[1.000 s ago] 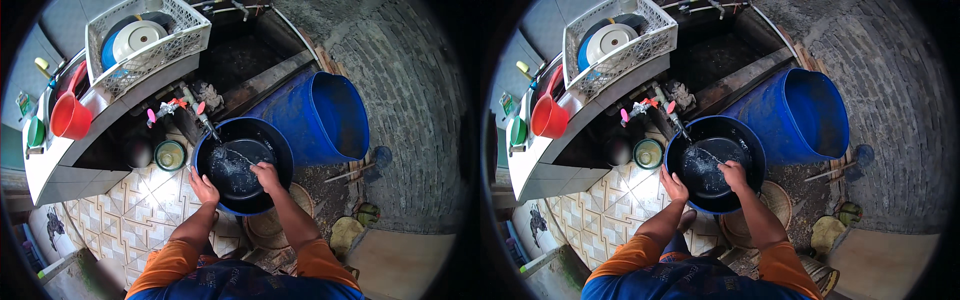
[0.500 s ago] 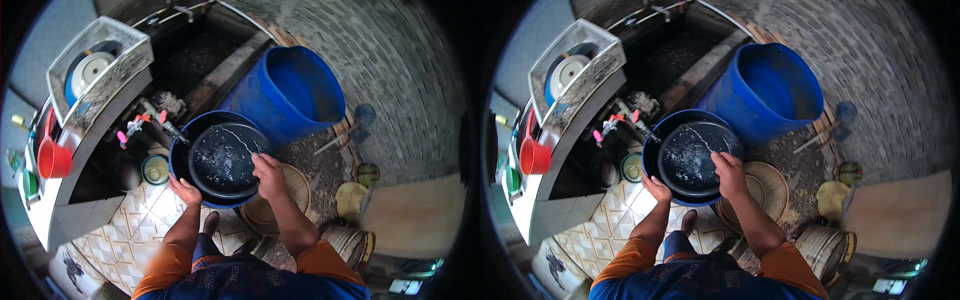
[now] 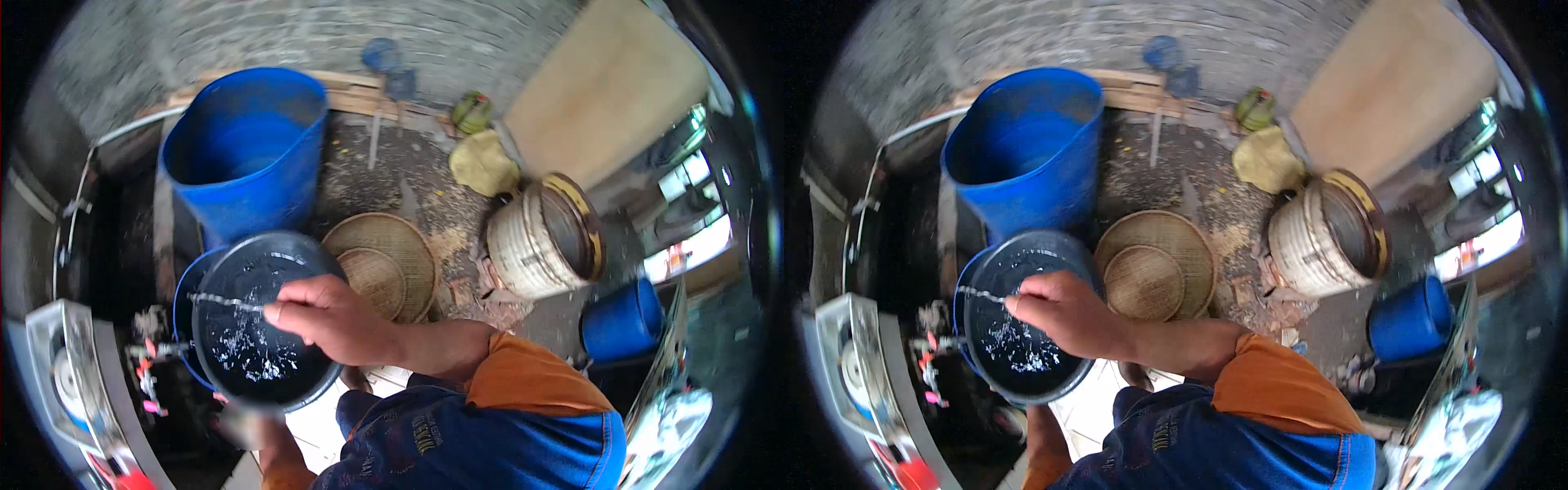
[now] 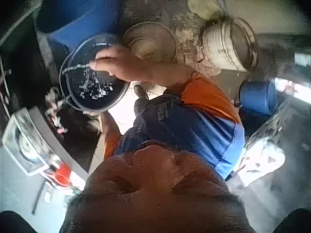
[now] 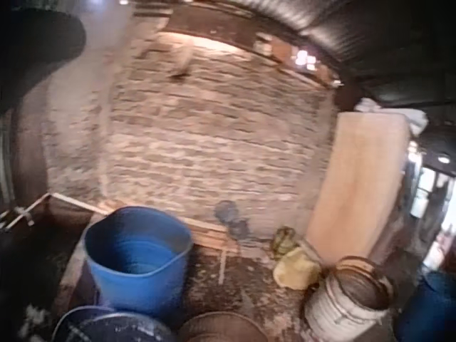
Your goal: The person fills a large barrel with water by dipping a bucket into a smaller container of water and pouring it into the barrel multiple times.
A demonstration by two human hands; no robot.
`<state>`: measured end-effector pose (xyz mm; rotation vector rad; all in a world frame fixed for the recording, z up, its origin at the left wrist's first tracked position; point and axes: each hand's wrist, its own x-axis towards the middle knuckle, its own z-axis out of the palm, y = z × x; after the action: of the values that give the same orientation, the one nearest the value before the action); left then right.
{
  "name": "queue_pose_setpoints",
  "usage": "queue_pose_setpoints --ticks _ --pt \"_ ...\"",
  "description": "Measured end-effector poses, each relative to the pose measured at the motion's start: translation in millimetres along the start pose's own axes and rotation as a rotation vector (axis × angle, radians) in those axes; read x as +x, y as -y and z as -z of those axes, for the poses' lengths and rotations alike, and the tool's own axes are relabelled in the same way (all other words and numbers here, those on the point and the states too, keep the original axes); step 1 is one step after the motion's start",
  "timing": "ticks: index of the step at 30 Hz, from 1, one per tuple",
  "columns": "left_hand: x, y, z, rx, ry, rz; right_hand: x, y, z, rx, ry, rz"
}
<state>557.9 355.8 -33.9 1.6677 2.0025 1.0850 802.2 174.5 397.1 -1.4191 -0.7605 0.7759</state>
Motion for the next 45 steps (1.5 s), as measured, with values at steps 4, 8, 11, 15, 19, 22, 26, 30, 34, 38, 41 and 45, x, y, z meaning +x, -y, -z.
queue_pose_setpoints --ticks 4,8,11,15,19,22,26,30,34,38,41,45 --pt "-34.2 -49.9 25.8 0.15 0.063 -0.045 -48.2 1.5 53.3 -0.13 -0.105 0.014" --pt "-68.4 -82.8 43.4 -0.31 0.607 -0.557 -94.8 6.2 100.3 -0.276 -0.201 0.156" --pt "-148.9 -196.2 83.5 -1.162 1.443 0.667 -138.6 -13.2 155.8 -0.287 -0.287 0.103" --pt "-231.0 -281.1 100.1 -1.013 1.643 0.601 -189.7 -31.2 222.4 -0.348 -0.468 0.148" --pt "-301.1 -325.3 78.6 -0.902 1.826 0.331 -241.3 -30.1 298.2 -0.193 -0.576 0.025" --pt "-371.2 -384.8 84.8 -0.867 1.896 0.185 -286.5 -24.7 359.7 -0.234 -0.664 -0.019" --pt "-458.7 -462.1 101.3 -0.869 1.944 0.18 -340.4 -15.2 436.2 -0.218 -0.815 0.008" --pt "-520.4 -510.0 92.7 -0.907 2.045 0.164 -380.4 -26.8 499.7 -0.187 -1.043 0.082" --pt "-586.0 -565.4 102.8 -0.816 2.091 0.092 -412.8 -36.0 548.3 -0.067 -1.195 0.124" --pt "-629.2 -593.6 103.4 -0.835 2.169 0.034 -430.3 -47.1 582.8 0.192 -1.304 0.227" --pt "-650.4 -611.9 103.9 -0.797 2.142 -0.002 -438.4 -58.4 600.3 0.365 -1.325 0.342" --pt "-670.8 -632.3 100.8 -0.807 2.142 -0.09 -442.1 -79.8 620.0 0.486 -1.394 0.387"
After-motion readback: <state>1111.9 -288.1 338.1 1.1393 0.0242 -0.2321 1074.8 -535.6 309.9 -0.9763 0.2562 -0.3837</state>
